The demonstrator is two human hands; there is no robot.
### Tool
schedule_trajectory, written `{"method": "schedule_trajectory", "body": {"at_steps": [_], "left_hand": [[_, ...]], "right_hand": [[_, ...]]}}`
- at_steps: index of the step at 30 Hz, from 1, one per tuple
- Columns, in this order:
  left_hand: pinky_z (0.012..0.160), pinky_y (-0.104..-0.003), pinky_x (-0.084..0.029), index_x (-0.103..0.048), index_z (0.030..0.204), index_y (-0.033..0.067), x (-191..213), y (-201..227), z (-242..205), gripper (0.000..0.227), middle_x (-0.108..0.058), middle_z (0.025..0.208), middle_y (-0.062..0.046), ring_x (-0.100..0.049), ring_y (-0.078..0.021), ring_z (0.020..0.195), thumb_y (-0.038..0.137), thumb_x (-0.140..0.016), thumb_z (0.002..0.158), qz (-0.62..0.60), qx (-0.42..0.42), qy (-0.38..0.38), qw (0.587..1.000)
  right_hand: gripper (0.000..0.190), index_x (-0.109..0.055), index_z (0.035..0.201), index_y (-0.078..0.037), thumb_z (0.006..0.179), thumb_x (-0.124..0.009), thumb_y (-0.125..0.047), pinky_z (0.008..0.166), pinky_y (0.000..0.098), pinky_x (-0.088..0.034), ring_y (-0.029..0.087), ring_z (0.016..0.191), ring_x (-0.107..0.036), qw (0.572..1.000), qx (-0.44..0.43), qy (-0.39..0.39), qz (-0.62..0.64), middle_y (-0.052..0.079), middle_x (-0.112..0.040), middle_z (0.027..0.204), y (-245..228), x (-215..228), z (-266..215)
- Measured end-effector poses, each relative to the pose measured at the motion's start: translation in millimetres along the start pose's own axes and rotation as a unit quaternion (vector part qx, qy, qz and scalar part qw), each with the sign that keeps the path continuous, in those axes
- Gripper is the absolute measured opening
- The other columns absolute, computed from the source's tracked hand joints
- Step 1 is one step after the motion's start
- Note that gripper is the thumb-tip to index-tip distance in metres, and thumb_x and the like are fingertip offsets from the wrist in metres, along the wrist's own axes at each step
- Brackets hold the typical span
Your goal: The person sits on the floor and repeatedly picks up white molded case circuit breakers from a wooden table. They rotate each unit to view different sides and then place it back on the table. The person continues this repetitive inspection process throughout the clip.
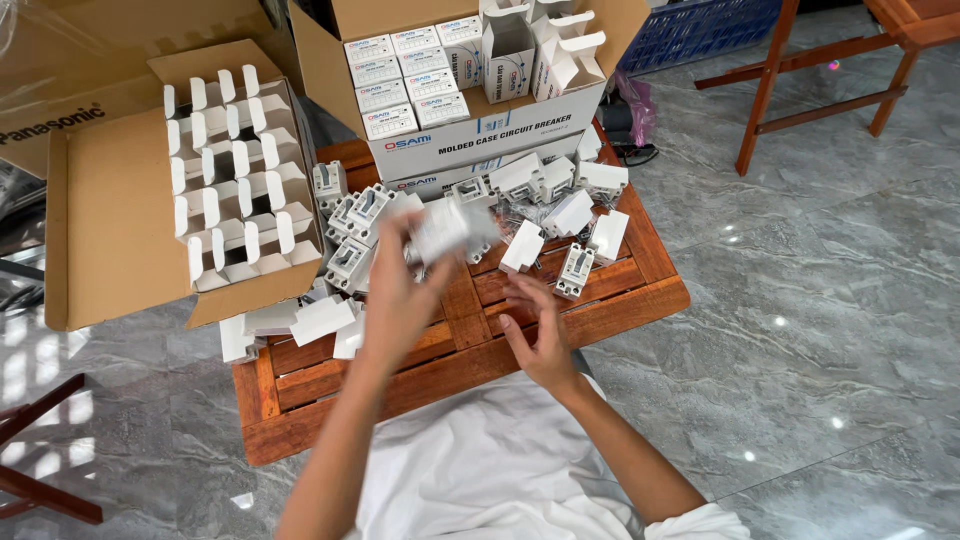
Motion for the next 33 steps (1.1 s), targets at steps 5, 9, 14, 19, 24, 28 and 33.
{"method": "schedule_trajectory", "body": {"at_steps": [5, 9, 14, 19, 24, 28, 33], "left_hand": [[0.099, -0.058, -0.055, -0.058, 0.149, -0.0025, 5.0, 69.5, 146.9, 0.056, -0.061, 0.130, -0.023, -0.066, -0.0485, 0.122, 0.007, -0.085, 0.102, 0.160, -0.193, 0.017, 0.968], [0.093, -0.060, -0.055, -0.064, 0.155, 0.0058, -34.3, 43.8, 254.1, 0.062, -0.060, 0.132, -0.018, -0.066, -0.0472, 0.120, 0.018, -0.085, 0.098, 0.307, -0.130, -0.068, 0.940], [0.086, -0.061, -0.060, -0.069, 0.149, 0.0068, -88.3, -4.8, 308.2, 0.061, -0.064, 0.128, -0.022, -0.064, -0.0506, 0.114, 0.006, -0.069, 0.088, 0.444, -0.111, -0.091, 0.885], [0.078, -0.054, -0.064, -0.071, 0.131, 0.0093, -100.4, -30.7, 345.1, 0.047, -0.062, 0.130, -0.013, -0.060, -0.0419, 0.116, 0.030, -0.084, 0.092, 0.554, -0.100, -0.032, 0.826], [0.094, -0.059, -0.059, -0.067, 0.148, 0.0061, -101.2, -27.8, 346.3, 0.062, -0.063, 0.129, -0.021, -0.060, -0.0483, 0.116, 0.006, -0.063, 0.087, 0.459, -0.094, -0.092, 0.878], [0.100, -0.059, -0.056, -0.064, 0.153, 0.0076, -86.2, -20.7, 339.7, 0.065, -0.061, 0.137, -0.019, -0.058, -0.0458, 0.127, -0.001, -0.063, 0.089, 0.425, -0.087, -0.108, 0.894], [0.104, -0.061, -0.052, -0.064, 0.148, 0.0074, -76.6, -47.2, 333.3, 0.058, -0.063, 0.136, -0.016, -0.054, -0.0405, 0.135, 0.029, -0.086, 0.099, 0.456, -0.107, -0.148, 0.871]], "right_hand": [[0.038, -0.055, 0.148, 0.005, 0.113, -0.066, -0.005, 0.108, 0.0426, -0.066, 0.033, 0.128, -0.072, 0.999, 0.014, 0.018, -0.045, 0.022, -0.060, 0.151, 7.7, -1.7, -10.0], [0.035, -0.059, 0.147, 0.003, 0.113, -0.065, -0.004, 0.106, 0.0371, -0.065, 0.028, 0.120, -0.072, 0.998, 0.005, 0.055, -0.043, 0.021, -0.063, 0.147, 9.8, 5.8, -8.1], [0.027, -0.063, 0.139, 0.004, 0.113, -0.062, -0.004, 0.100, 0.0357, -0.064, 0.029, 0.119, -0.070, 0.995, 0.016, 0.065, -0.076, 0.021, -0.065, 0.141, 2.2, 5.6, -7.0], [0.022, -0.065, 0.134, 0.003, 0.113, -0.060, -0.003, 0.101, 0.0366, -0.064, 0.030, 0.123, -0.071, 0.995, 0.017, 0.058, -0.084, 0.020, -0.065, 0.138, 2.6, 5.6, -7.4], [0.014, -0.069, 0.122, 0.003, 0.112, -0.061, -0.002, 0.099, 0.0412, -0.063, 0.034, 0.119, -0.074, 0.988, 0.043, 0.068, -0.132, 0.020, -0.068, 0.132, -1.4, 5.4, -9.4], [0.013, -0.068, 0.121, 0.004, 0.111, -0.060, 0.000, 0.098, 0.0405, -0.063, 0.033, 0.116, -0.074, 0.988, 0.051, 0.066, -0.128, 0.021, -0.067, 0.130, -0.2, 5.7, -9.7], [0.010, -0.069, 0.116, 0.002, 0.109, -0.062, 0.002, 0.089, 0.0381, -0.065, 0.030, 0.103, -0.078, 0.988, 0.047, 0.061, -0.136, 0.022, -0.066, 0.132, 5.3, 3.7, -14.0]]}}
Point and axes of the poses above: each hand's wrist, its own z-axis towards the middle knuckle, its own x-axis out of the back of the hand, y = z × x, the point moved 8 cm from there along z, towards the middle knuckle
